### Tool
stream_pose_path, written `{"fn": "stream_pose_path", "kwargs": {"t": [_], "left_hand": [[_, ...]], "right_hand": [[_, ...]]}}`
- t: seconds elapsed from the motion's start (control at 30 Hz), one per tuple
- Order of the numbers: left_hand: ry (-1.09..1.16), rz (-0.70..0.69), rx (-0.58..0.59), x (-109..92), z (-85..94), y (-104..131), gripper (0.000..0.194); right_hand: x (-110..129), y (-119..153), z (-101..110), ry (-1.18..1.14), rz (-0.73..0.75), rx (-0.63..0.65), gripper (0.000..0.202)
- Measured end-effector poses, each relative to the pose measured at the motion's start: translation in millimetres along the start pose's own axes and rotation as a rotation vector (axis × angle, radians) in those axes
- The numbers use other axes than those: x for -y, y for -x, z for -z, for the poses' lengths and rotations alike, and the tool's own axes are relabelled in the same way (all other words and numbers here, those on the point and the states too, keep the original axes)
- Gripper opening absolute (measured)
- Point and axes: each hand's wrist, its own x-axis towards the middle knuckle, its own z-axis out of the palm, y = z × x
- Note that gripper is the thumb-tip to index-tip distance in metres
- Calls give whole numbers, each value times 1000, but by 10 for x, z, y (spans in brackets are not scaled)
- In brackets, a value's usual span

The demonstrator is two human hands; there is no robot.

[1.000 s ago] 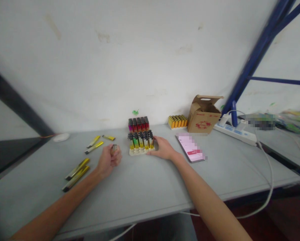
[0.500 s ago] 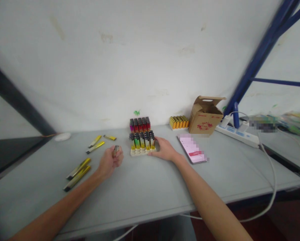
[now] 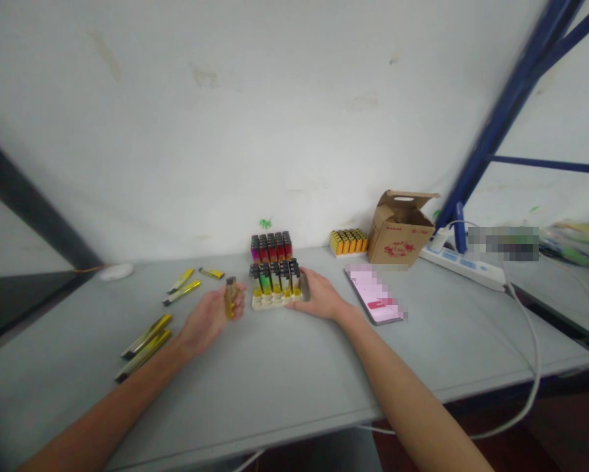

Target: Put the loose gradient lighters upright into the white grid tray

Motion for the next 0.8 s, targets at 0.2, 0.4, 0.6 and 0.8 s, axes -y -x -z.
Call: {"fn": "stream_pose_path", "kwargs": {"t": [0.2, 0.4, 0.6, 0.8], "left_hand": [[-176, -48, 32, 39, -20, -12, 36], [-269, -14, 129, 38, -45, 35, 51], [-385, -29, 238, 36, -130, 61, 32], [-405, -37, 204, 114, -132, 41, 29]], "right_hand": [[197, 41, 181, -20, 95, -440, 67], [610, 45, 131, 60, 281, -525, 29], [797, 9, -50, -11, 330, -362, 16], [826, 14, -92, -184, 271, -308, 13]]}}
